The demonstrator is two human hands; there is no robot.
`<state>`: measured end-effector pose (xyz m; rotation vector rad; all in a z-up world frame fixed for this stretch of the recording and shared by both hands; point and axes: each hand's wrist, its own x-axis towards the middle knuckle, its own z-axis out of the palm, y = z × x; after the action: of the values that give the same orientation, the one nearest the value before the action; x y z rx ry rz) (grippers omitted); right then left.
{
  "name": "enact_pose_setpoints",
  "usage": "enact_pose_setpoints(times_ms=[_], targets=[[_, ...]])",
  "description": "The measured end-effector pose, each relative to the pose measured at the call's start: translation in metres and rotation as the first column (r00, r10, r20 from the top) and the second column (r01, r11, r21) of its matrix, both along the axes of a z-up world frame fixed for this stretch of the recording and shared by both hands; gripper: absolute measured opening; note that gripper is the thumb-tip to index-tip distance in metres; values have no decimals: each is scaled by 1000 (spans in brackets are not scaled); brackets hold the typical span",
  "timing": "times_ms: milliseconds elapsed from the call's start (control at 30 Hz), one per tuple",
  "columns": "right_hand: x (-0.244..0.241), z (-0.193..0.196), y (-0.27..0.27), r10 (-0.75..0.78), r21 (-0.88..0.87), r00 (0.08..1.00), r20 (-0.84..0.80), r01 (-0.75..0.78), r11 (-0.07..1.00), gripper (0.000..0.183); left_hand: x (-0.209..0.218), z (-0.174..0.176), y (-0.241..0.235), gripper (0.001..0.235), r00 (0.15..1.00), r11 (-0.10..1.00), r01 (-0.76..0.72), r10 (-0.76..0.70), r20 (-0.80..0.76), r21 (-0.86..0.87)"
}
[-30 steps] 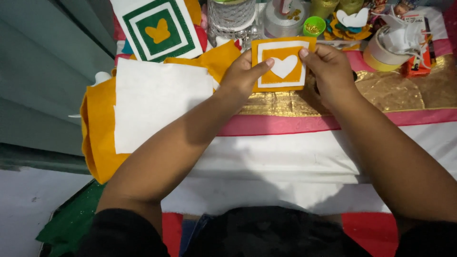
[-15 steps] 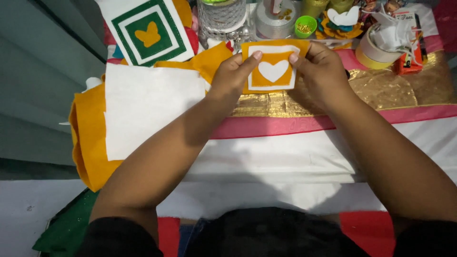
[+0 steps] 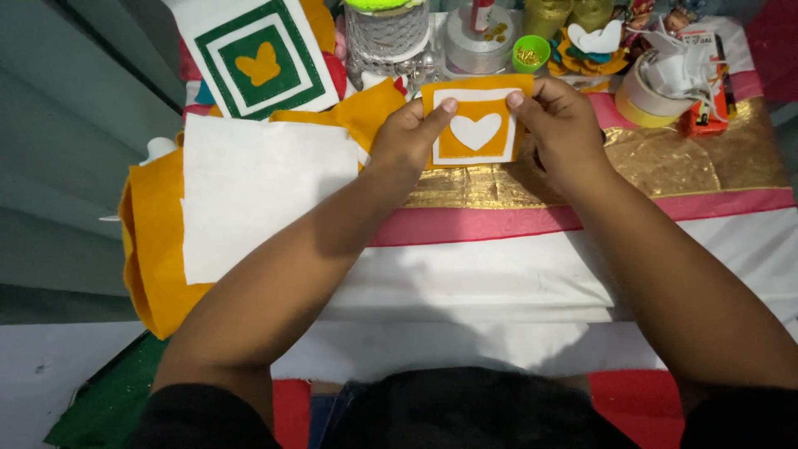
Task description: The person trims the edges of a felt piece with a heart design using scissors.
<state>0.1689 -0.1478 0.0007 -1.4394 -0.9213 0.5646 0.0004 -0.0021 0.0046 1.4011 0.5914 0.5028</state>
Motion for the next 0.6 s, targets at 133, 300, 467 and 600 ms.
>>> enact_pose_setpoints(times_ms=[133,300,467,600], targets=[[0,-3,4,-66,19,998,-16,67,998,9,1,-10,1,34,961,988,153,-142,239,-27],[-17,5,1,-146,140,987,60,137,981,20,1,-20,-5,26,914,979,180,-130,385,-98],[-13,-1,6,-70,184,997,37,62,981,16,4,-40,13,29,948,988,147,-125,293,-52],[-18,1,2,-143,117,989,-37,146,982,13,4,-37,12,30,931,978,177,-130,342,-112]])
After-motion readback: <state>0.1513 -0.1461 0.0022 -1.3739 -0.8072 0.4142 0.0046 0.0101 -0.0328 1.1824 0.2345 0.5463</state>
